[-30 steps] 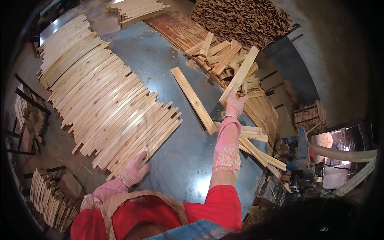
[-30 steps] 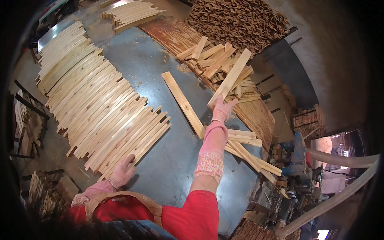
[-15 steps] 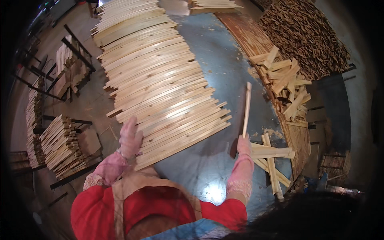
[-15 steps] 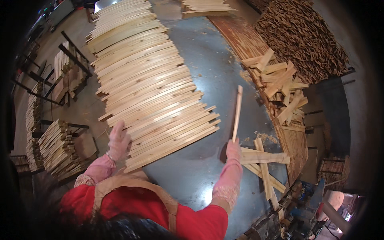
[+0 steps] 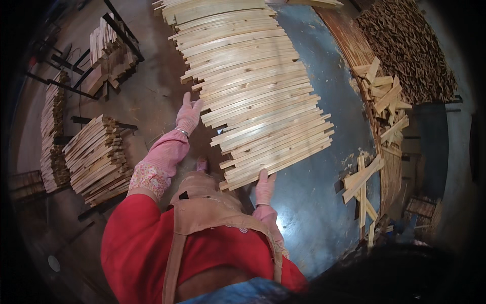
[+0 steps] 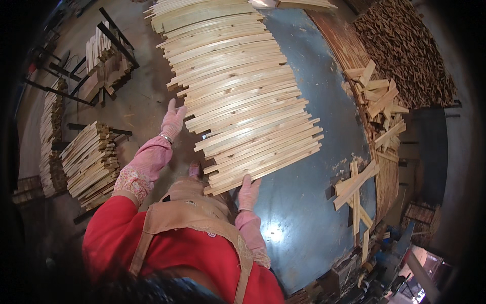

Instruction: The person sorts and stacks thin wooden slats on a metal table. They pick up individual pieces from a pile, align them, and place them into a neat stack, occasionally moving the stack to a different location on the table.

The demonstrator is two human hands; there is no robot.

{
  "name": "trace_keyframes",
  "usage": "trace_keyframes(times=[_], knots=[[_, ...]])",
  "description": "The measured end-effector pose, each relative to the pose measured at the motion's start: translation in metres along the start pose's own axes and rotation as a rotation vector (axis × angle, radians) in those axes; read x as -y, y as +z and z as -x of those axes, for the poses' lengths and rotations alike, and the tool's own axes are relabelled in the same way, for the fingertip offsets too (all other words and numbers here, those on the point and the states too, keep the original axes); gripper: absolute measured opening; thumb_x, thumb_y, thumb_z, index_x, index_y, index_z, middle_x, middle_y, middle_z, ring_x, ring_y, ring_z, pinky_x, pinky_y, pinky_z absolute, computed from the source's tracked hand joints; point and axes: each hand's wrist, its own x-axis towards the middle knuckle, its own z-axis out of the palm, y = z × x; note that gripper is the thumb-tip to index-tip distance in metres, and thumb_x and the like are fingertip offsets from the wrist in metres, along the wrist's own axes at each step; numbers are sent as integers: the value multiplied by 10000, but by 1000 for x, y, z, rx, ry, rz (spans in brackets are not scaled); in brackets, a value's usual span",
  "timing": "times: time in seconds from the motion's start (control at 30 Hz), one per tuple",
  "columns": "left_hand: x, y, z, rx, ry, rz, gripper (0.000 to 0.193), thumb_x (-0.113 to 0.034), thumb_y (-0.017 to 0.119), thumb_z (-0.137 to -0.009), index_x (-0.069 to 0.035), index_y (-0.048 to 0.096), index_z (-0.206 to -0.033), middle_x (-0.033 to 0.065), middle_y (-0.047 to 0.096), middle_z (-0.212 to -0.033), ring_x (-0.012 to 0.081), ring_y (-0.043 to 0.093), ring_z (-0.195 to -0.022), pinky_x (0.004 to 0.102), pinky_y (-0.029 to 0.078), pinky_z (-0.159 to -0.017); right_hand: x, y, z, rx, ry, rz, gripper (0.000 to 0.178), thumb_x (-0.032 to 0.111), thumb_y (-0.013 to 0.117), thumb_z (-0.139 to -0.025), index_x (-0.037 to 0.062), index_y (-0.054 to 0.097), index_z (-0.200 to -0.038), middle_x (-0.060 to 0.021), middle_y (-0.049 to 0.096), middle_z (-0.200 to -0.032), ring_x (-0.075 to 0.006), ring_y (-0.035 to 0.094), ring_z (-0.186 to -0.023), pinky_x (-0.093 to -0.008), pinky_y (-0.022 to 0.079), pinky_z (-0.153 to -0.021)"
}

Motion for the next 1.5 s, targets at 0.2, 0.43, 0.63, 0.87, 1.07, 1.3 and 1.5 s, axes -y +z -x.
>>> trace_keyframes(times=[0.2, 0.43, 0.63, 0.87, 1.07, 1.3, 1.5], knots=[[7, -2, 101, 206, 55, -123, 737, -519, 610, -1031, -79, 459, -1603, 172, 755, -1309, 387, 691, -1234, 446, 515, -1058, -82, -62, -34, -148, -15, -238, 780, 451, 638, -1019, -66, 448, -1573, -276, 627, -1462, -383, 601, -1335, -433, 422, -1159], [-41, 35, 162, 533, 225, -511, 593, -474, 659, -982, -121, 616, -1457, 200, 694, -1341, 366, 662, -1258, 447, 515, -1079, -74, -168, -79, -137, 206, 214, 764, 563, 558, -1033, -47, 552, -1492, -301, 622, -1450, -425, 607, -1320, -466, 446, -1137], [-116, 99, 155, 798, 1037, -713, 766, -416, 809, -803, -106, 582, -1465, 181, 549, -1540, 389, 446, -1494, 551, 259, -1310, 23, -175, -203, -416, -328, 647, 655, 422, 716, -948, 72, 592, -1488, -222, 663, -1375, -433, 556, -1345, -522, 439, -1158], [-91, 100, 181, 890, 1108, -802, 904, -608, 830, -715, -96, 605, -1425, 188, 492, -1604, 405, 342, -1582, 616, 169, -1331, 132, -115, -342, -238, -691, 899, 591, 488, 672, -950, 142, 652, -1430, -98, 684, -1399, -351, 550, -1395, -524, 395, -1190], [-84, 93, 181, 821, 1190, -728, 680, -419, 718, -836, -123, 621, -1439, 174, 541, -1587, 384, 422, -1548, 618, 233, -1313, 188, -94, -368, 66, -265, 966, 563, 529, 623, -997, 171, 665, -1429, -95, 735, -1329, -333, 634, -1322, -506, 435, -1141], [-134, 102, 161, 488, 927, -150, 797, -241, 751, -835, -18, 489, -1554, 233, 636, -1421, 433, 607, -1325, 512, 444, -1187, 182, -110, -344, 135, -263, -637, 611, 339, 755, -969, 71, 597, -1494, -78, 724, -1144, -203, 724, -931, -390, 612, -793], [-192, 149, 158, 763, 630, -507, 839, -300, 746, -942, 51, 373, -1607, 300, 607, -1469, 437, 634, -1312, 470, 536, -1096, 222, -87, -291, 266, -360, -778, 739, 346, 758, -990, 31, 462, -1589, -95, 701, -1138, -193, 722, -1012, -349, 622, -797]])
